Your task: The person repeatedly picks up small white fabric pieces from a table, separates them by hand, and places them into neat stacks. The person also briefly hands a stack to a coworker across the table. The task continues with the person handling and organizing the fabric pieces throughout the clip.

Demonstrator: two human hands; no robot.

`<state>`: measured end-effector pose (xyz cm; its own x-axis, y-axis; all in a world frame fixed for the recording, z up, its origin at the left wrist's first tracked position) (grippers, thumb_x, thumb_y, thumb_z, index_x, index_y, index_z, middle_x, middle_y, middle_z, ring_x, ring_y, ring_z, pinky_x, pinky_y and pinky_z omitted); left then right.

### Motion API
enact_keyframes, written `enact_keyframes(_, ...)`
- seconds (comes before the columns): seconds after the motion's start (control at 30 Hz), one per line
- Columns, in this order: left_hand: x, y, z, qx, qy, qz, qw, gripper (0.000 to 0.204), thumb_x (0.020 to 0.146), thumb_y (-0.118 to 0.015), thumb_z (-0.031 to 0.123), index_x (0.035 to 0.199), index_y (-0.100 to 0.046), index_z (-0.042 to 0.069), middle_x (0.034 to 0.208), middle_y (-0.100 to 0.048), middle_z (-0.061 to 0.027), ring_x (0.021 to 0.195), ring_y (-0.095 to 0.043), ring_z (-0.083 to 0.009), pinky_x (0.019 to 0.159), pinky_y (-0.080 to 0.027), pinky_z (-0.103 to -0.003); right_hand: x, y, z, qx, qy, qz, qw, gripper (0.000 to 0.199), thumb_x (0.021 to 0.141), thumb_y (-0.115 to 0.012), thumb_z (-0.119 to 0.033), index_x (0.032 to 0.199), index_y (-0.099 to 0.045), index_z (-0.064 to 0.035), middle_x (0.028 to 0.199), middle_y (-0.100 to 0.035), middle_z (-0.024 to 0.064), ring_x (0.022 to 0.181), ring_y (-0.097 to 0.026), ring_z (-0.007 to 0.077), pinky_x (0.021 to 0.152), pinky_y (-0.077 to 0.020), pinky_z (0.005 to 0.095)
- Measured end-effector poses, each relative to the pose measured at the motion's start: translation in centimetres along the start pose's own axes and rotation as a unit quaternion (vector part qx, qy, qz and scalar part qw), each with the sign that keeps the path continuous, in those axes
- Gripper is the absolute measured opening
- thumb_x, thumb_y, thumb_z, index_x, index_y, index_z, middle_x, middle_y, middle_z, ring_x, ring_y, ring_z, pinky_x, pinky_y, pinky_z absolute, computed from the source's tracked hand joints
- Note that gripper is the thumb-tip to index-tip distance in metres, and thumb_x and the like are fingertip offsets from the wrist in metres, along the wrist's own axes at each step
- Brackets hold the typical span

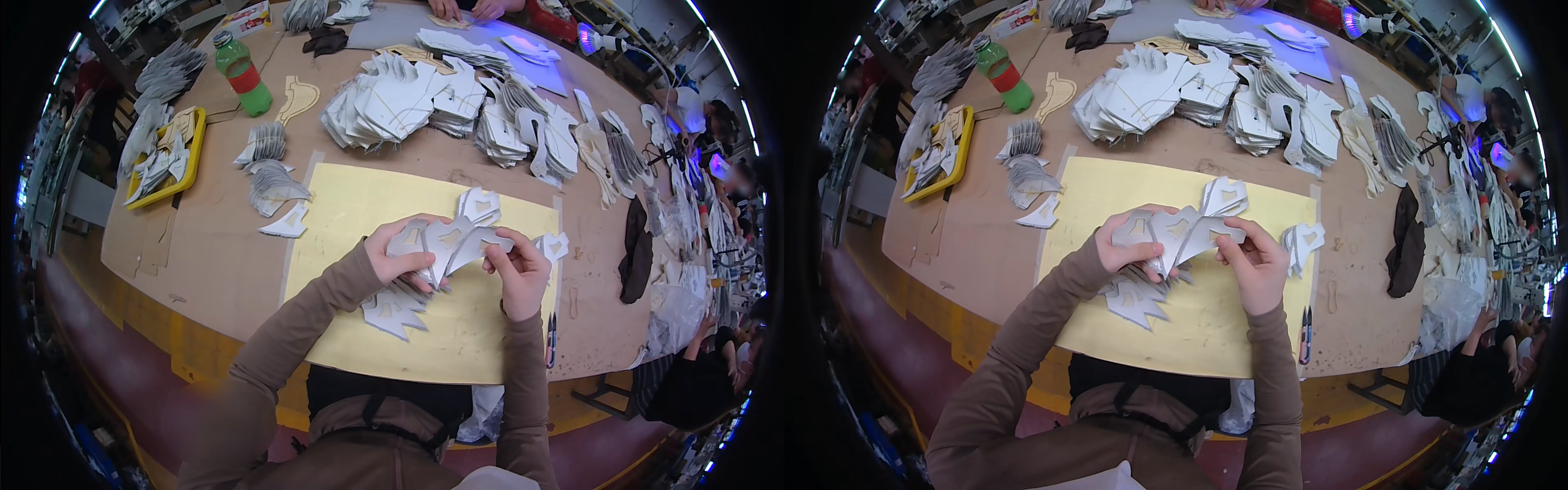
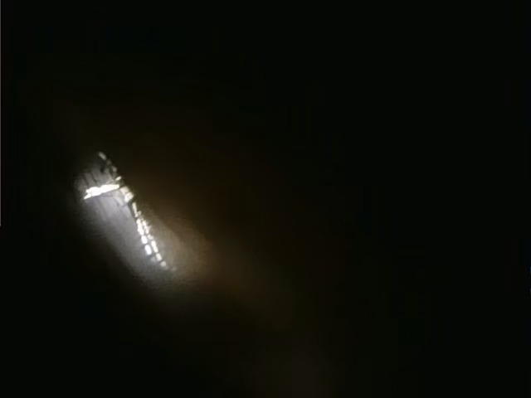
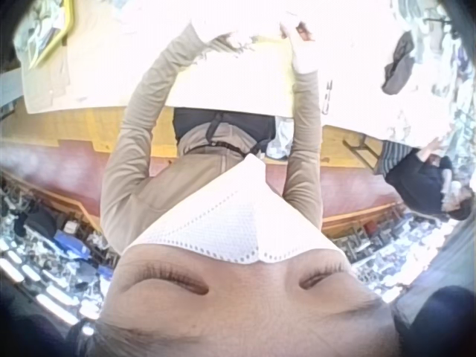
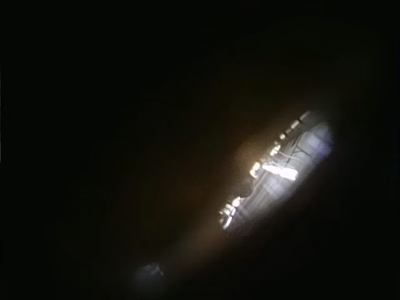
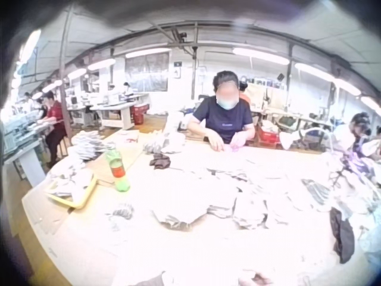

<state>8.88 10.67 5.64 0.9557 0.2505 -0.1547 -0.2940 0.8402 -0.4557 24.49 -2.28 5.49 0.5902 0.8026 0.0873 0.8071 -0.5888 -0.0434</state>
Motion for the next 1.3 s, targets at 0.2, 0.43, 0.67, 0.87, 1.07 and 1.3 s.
enact_keyframes(0.2, 0.6, 1.2, -1.4, -0.056, -0.015, -0.035, 0.998, 0.064, 0.096, -0.035, 0.05, 0.14, -0.028, 0.004, 0.113, -0.056, -0.0292, 0.089, -0.066, -0.0344, 0.064, -0.059, -0.031, 0.0, -0.1, -0.7, 0.03, 0.027, 0.018, 0.999, 0.028, 0.091, -0.053, -0.001, 0.119, -0.054, 0.0051, 0.091, -0.059, 0.0053, 0.069, -0.053, 0.0088, 0.063, -0.0443, 0.0216)
enact_keyframes(0.43, 1.2, 2.9, -1.8, -0.241, 0.003, -0.047, 0.969, 0.078, 0.091, -0.023, 0.066, 0.145, -0.021, 0.01, 0.123, -0.043, -0.0428, 0.094, -0.062, -0.0459, 0.067, -0.06, -0.038, 1.2, 1.9, -0.4, -0.05, 0.065, 0.122, 0.989, 0.034, 0.092, -0.052, -0.002, 0.125, -0.05, 0.0025, 0.094, -0.054, 0.0033, 0.07, -0.05, 0.0048, 0.064, -0.0428, 0.0183)
enact_keyframes(0.67, 1.2, 3.2, -1.3, -0.261, -0.008, -0.028, 0.965, 0.078, 0.092, -0.027, 0.064, 0.143, -0.022, 0.005, 0.122, -0.044, -0.0418, 0.093, -0.062, -0.0446, 0.064, -0.059, -0.036, 3.0, 1.5, 1.4, -0.027, 0.035, 0.112, 0.993, 0.032, 0.089, -0.059, -0.003, 0.12, -0.053, 0.0036, 0.088, -0.051, 0.0009, 0.069, -0.051, 0.0047, 0.063, -0.0432, 0.0178)
enact_keyframes(0.87, 1.3, 3.8, -1.2, -0.195, -0.036, -0.018, 0.98, 0.076, 0.094, -0.03, 0.059, 0.14, -0.025, 0.0, 0.119, -0.048, -0.0399, 0.09, -0.064, -0.0413, 0.064, -0.059, -0.035, 3.2, 1.2, 2.4, -0.032, 0.016, 0.099, 0.994, 0.032, 0.09, -0.059, -0.003, 0.119, -0.053, 0.0056, 0.092, -0.056, 0.0036, 0.069, -0.054, 0.0051, 0.063, -0.0446, 0.0177)
enact_keyframes(1.07, 1.1, 3.4, -0.8, -0.165, -0.043, -0.013, 0.985, 0.074, 0.095, -0.031, 0.057, 0.139, -0.026, -0.002, 0.117, -0.051, -0.038, 0.09, -0.064, -0.0394, 0.065, -0.059, -0.035, 3.6, 1.3, 2.8, -0.043, 0.013, 0.1, 0.994, 0.035, 0.09, -0.059, -0.005, 0.122, -0.051, 0.0053, 0.103, -0.056, 0.0067, 0.073, -0.055, 0.0064, 0.066, -0.0455, 0.0186)
enact_keyframes(1.3, 0.7, 2.1, -0.4, -0.119, -0.022, -0.041, 0.992, 0.061, 0.096, -0.039, 0.046, 0.139, -0.026, 0.004, 0.118, -0.052, -0.0357, 0.094, -0.064, -0.0375, 0.073, -0.059, -0.035, 2.9, -0.6, 1.3, -0.085, 0.019, 0.019, 0.996, 0.035, 0.091, -0.056, -0.007, 0.124, -0.051, 0.0017, 0.119, -0.05, 0.0066, 0.088, -0.053, 0.0089, 0.078, -0.0438, 0.0223)
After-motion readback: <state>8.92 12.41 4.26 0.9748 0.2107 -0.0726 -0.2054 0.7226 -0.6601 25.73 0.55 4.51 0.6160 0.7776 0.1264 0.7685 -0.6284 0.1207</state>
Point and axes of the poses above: each hand's wrist, its own x-axis towards the middle knuckle, its own y-axis out of the back of the hand, z = x × y, the point moved 4 cm from there along x, towards the middle knuckle
